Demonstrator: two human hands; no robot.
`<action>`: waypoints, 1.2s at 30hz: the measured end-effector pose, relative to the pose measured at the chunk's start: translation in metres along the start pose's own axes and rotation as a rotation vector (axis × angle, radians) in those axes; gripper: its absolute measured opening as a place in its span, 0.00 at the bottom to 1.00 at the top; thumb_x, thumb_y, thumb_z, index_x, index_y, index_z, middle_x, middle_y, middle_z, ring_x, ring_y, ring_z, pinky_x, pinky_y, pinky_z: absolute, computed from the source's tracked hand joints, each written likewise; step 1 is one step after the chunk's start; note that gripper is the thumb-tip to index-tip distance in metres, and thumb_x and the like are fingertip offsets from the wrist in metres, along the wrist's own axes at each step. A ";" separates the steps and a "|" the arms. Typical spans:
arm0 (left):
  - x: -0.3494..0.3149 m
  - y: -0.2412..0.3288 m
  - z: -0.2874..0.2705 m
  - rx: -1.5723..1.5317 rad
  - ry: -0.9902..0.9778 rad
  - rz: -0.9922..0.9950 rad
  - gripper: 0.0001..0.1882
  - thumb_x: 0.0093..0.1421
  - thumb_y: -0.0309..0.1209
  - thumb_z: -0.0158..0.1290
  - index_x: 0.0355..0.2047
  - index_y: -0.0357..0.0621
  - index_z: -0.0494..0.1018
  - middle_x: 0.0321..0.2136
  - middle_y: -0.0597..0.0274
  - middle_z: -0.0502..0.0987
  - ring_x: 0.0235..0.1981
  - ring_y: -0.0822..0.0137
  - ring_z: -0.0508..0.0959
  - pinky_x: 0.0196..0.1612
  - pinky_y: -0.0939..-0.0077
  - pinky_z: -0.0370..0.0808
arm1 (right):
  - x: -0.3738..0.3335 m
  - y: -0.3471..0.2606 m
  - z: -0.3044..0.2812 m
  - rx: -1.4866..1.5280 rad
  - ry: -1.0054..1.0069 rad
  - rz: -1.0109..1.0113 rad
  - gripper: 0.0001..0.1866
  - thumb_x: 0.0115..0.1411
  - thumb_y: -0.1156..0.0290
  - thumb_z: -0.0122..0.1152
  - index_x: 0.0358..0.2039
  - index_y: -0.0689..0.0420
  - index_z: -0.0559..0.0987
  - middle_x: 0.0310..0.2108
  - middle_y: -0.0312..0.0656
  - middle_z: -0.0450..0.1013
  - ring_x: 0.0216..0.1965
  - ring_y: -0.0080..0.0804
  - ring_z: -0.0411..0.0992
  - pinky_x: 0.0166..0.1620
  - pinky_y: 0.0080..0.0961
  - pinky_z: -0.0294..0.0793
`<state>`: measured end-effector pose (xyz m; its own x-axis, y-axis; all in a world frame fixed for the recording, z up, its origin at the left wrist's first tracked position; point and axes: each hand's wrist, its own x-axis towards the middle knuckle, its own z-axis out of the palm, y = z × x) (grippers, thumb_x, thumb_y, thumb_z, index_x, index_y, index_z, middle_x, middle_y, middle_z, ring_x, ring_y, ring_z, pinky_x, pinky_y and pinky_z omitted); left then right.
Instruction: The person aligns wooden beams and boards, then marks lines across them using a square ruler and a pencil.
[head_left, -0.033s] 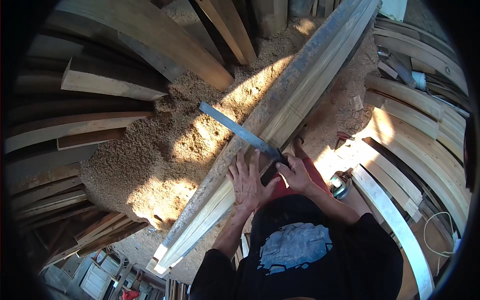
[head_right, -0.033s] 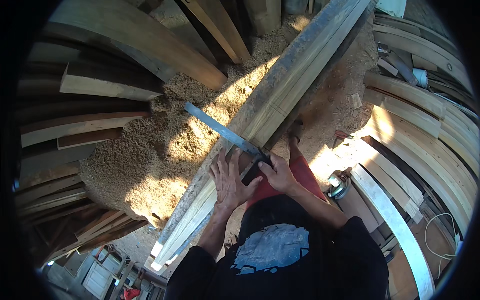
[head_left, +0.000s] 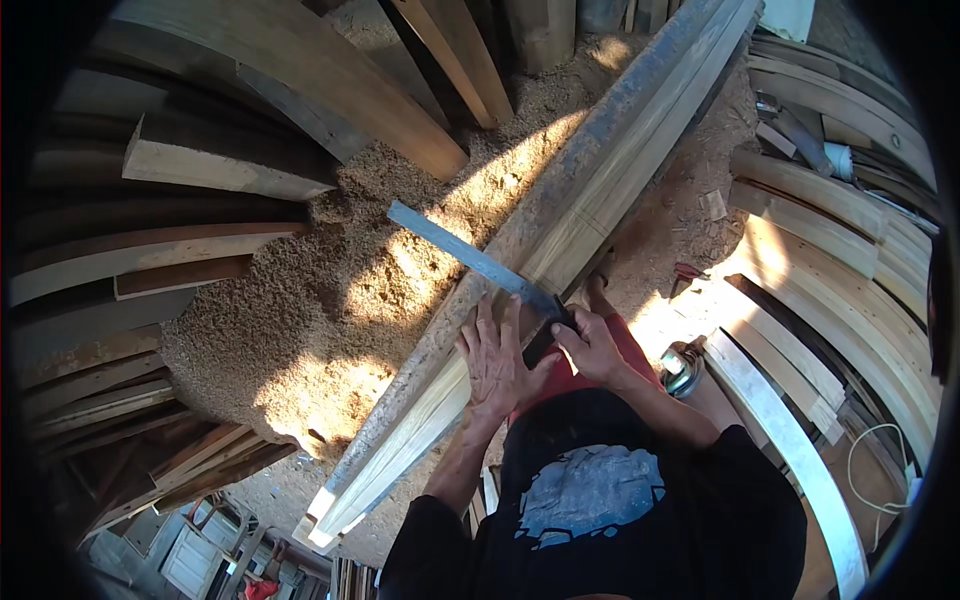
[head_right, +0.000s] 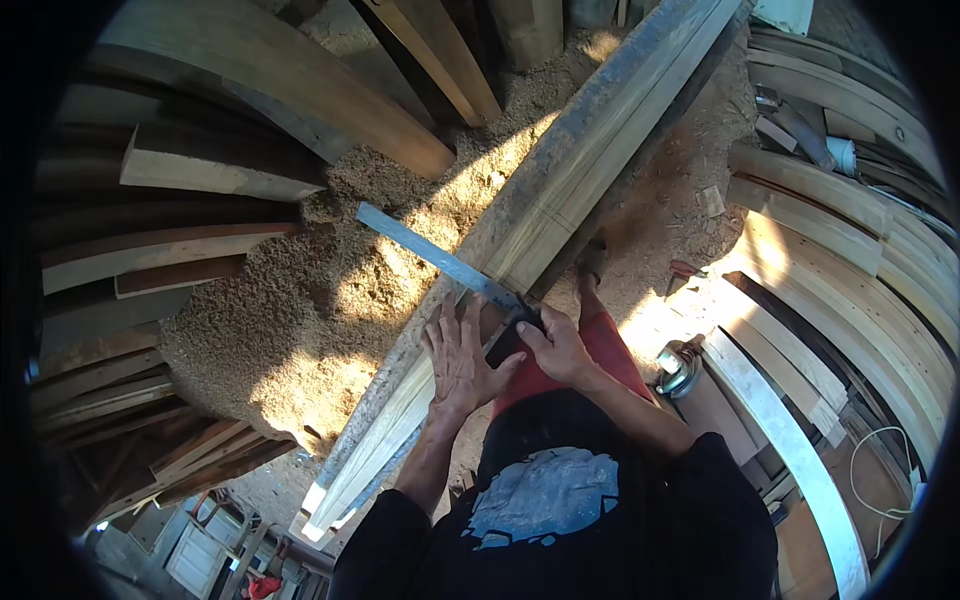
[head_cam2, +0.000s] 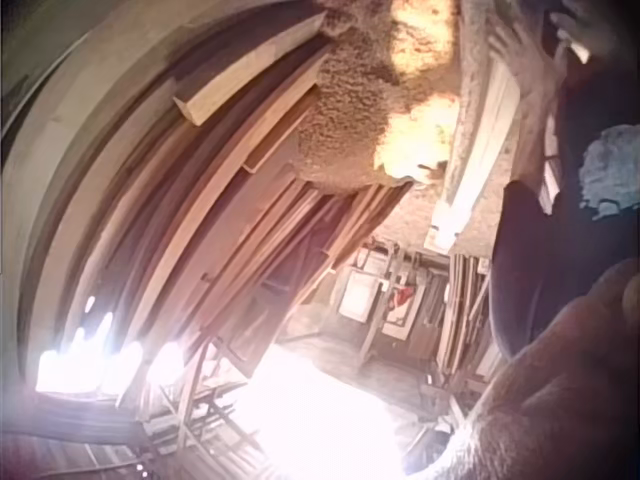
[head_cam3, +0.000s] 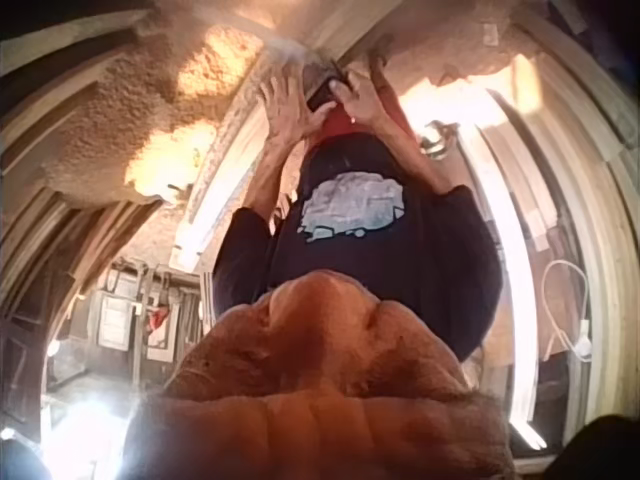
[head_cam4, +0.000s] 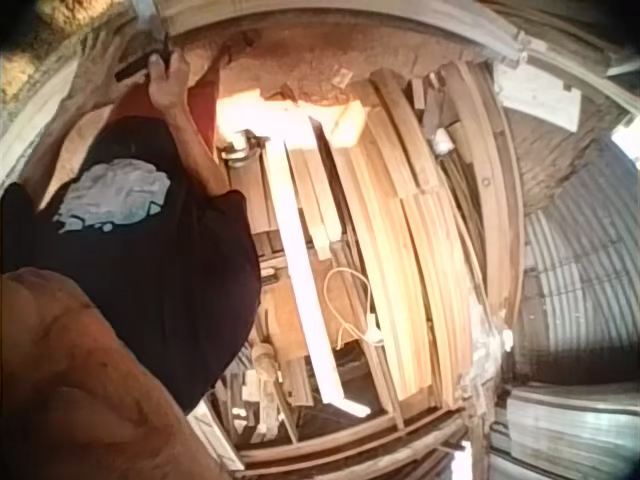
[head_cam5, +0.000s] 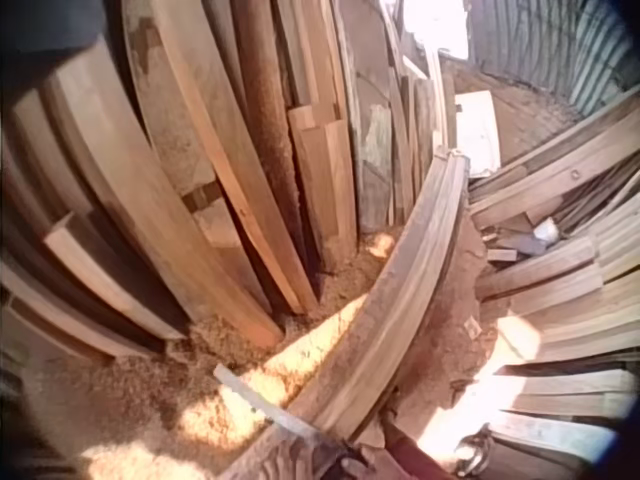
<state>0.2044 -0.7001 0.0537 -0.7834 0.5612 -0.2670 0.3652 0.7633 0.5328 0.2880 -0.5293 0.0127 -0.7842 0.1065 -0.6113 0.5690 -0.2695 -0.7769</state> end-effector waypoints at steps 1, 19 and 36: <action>0.004 -0.003 0.003 0.027 -0.080 -0.013 0.56 0.44 0.47 0.76 0.73 0.49 0.63 0.72 0.36 0.53 0.68 0.32 0.60 0.65 0.30 0.59 | 0.002 0.002 0.000 -0.021 0.008 0.018 0.10 0.74 0.77 0.56 0.52 0.65 0.77 0.44 0.35 0.76 0.45 0.19 0.73 0.53 0.23 0.75; 0.011 -0.014 0.028 0.020 0.117 0.131 0.40 0.47 0.44 0.72 0.64 0.82 0.76 0.71 0.44 0.60 0.66 0.37 0.64 0.63 0.34 0.63 | 0.009 0.004 0.007 0.189 0.089 -0.023 0.05 0.72 0.74 0.61 0.45 0.60 0.77 0.31 0.27 0.70 0.31 0.12 0.66 0.34 0.17 0.67; 0.012 -0.014 0.027 0.022 0.109 0.138 0.43 0.47 0.44 0.72 0.67 0.83 0.74 0.71 0.43 0.60 0.66 0.37 0.64 0.62 0.36 0.62 | 0.011 0.002 0.003 0.170 0.071 -0.024 0.05 0.72 0.72 0.63 0.44 0.59 0.77 0.30 0.27 0.70 0.28 0.12 0.65 0.31 0.15 0.66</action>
<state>0.2036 -0.6951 0.0212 -0.7745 0.6240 -0.1037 0.4828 0.6890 0.5405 0.2802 -0.5313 0.0050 -0.7744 0.1807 -0.6063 0.4951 -0.4236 -0.7586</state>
